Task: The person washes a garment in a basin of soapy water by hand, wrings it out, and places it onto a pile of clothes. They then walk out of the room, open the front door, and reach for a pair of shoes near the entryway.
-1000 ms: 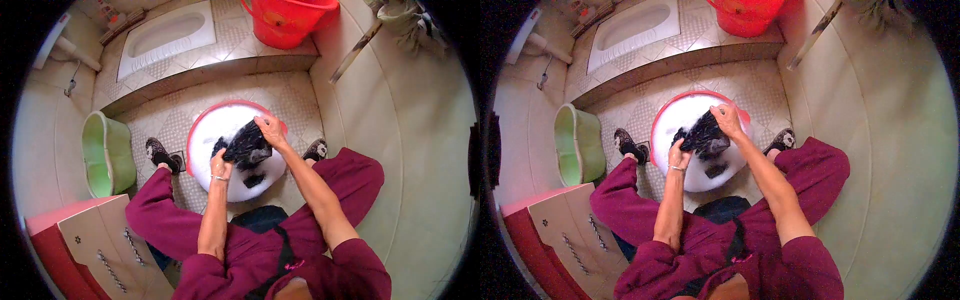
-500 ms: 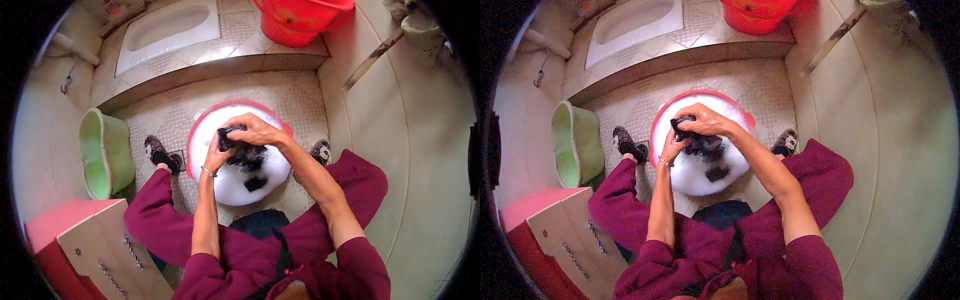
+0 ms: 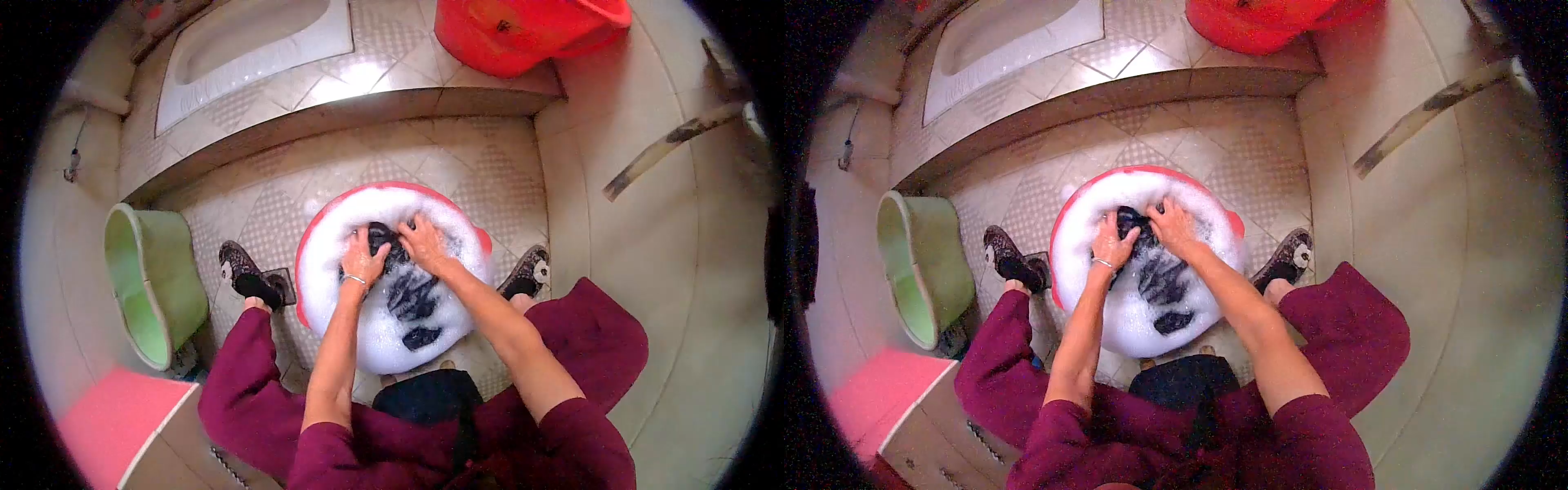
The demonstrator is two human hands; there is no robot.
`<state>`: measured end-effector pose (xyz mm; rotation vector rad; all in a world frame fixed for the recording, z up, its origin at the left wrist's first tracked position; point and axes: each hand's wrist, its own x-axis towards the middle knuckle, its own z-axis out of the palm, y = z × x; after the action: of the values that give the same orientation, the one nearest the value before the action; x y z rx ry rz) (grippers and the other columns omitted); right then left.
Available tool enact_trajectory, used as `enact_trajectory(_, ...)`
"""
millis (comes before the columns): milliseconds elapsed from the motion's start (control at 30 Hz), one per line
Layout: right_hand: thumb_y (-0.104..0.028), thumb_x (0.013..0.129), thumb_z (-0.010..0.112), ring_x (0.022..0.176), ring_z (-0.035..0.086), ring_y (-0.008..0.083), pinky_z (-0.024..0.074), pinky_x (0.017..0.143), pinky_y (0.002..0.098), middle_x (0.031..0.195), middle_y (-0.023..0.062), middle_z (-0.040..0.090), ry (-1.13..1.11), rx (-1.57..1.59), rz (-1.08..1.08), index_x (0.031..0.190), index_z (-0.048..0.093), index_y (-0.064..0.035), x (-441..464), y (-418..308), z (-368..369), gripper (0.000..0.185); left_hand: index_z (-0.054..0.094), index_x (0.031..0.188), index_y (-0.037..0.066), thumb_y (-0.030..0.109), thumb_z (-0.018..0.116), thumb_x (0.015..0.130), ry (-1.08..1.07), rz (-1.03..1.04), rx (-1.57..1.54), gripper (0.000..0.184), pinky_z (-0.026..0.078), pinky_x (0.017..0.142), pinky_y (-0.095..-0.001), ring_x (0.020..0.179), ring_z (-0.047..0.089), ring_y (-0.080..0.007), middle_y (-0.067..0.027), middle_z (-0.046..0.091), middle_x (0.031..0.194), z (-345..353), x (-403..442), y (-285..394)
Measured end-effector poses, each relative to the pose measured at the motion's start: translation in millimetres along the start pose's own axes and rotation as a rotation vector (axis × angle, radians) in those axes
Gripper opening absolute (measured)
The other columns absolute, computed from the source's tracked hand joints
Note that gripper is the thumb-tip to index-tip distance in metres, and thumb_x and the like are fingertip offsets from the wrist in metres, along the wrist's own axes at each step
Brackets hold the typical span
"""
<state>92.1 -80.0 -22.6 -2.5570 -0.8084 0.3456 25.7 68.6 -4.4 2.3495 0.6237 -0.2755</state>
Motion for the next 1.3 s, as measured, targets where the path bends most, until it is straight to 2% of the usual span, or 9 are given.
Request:
enact_trajectory(167,-0.018,0.076,0.05,0.091,0.053,0.0396,0.0432,0.077,0.0437,0.117,0.0238,0.043,-0.455,0.208,0.367,0.109,0.049,-0.0101,2,43,73,0.034,0.037,0.119,0.002,0.016,0.061,0.069,-0.208,-0.059,0.108,0.057,0.039,0.086,-0.0436,0.102,0.045,-0.0396,-0.0258,0.045,0.112,43,13,-27)
enact_trajectory(500,-0.023,0.08,0.045,0.094,0.052,0.0332,0.0402,0.083,0.0387,0.104,0.0203,0.052,-0.289,0.254,0.097,0.11,0.05,-0.0034,-10,60,86,0.037,0.052,0.11,0.003,0.028,0.05,0.079,-0.69,-0.011,0.236,0.04,0.039,0.087,-0.0397,0.101,0.051,-0.0293,-0.0156,0.053,0.11,58,39,-49)
enact_trajectory(567,-0.023,0.078,0.049,0.086,0.054,0.0329,0.042,0.078,0.0383,0.094,0.0212,0.056,-0.217,0.373,0.084,0.102,0.054,-0.0019,0,20,33,0.032,0.053,0.109,0.004,0.032,0.048,0.082,-0.325,-0.333,-1.105,0.04,0.041,0.083,-0.0356,0.098,0.051,-0.0236,-0.0105,0.055,0.107,29,23,-23)
enact_trajectory(800,-0.024,0.074,0.056,0.065,0.055,0.0344,0.0427,0.058,0.0405,0.072,0.02,0.055,0.109,0.498,-0.097,0.073,0.051,-0.0013,-41,-111,-94,0.023,0.059,0.092,0.0,0.033,0.044,0.083,-0.238,-0.393,-1.713,0.037,0.043,0.068,-0.0314,0.08,0.053,-0.0165,-0.0108,0.058,0.089,-19,-22,58)
enact_trajectory(967,-0.03,0.077,0.052,0.052,0.051,0.035,0.0393,0.049,0.0417,0.057,0.0193,0.05,0.388,0.322,-0.012,0.062,0.049,-0.0035,-35,-80,-74,0.031,0.058,0.091,-0.001,0.032,0.044,0.083,-0.099,-0.361,-1.508,0.036,0.043,0.062,-0.0322,0.076,0.052,-0.0152,-0.009,0.057,0.083,-14,-72,87)
enact_trajectory(1033,-0.028,0.082,0.042,0.057,0.055,0.0339,0.0412,0.05,0.0429,0.064,0.0187,0.055,0.202,0.412,0.462,0.062,0.053,-0.0014,-31,-66,-88,0.035,0.057,0.092,0.004,0.032,0.05,0.082,-0.032,-0.359,-1.291,0.03,0.045,0.065,-0.0307,0.074,0.055,-0.0175,-0.0044,0.058,0.085,-7,-76,93)
enact_trajectory(1100,-0.028,0.081,0.042,0.059,0.055,0.0348,0.0421,0.053,0.0434,0.065,0.0205,0.056,0.354,0.523,0.356,0.063,0.055,-0.0002,-46,-79,-92,0.036,0.057,0.086,0.005,0.031,0.051,0.08,-0.023,-0.428,-1.286,0.027,0.044,0.058,-0.0331,0.065,0.053,-0.0183,-0.0029,0.057,0.078,-6,-76,93)
enact_trajectory(1233,-0.029,0.079,0.044,0.059,0.055,0.0344,0.0416,0.054,0.0425,0.063,0.0192,0.054,0.43,0.485,0.157,0.062,0.055,-0.0021,-62,-89,-87,0.034,0.058,0.083,0.005,0.034,0.05,0.08,-0.078,0.319,0.014,0.03,0.044,0.057,-0.0332,0.067,0.054,-0.017,-0.0031,0.056,0.074,-24,-79,73)
enact_trajectory(1300,-0.026,0.078,0.045,0.057,0.053,0.0324,0.0401,0.052,0.0391,0.062,0.0162,0.053,0.453,0.323,0.09,0.063,0.053,-0.003,-65,-77,-61,0.029,0.057,0.091,0.003,0.035,0.047,0.082,-0.053,-0.211,-1.195,0.034,0.044,0.061,-0.0317,0.074,0.055,-0.0171,-0.0045,0.057,0.082,-23,-110,94)
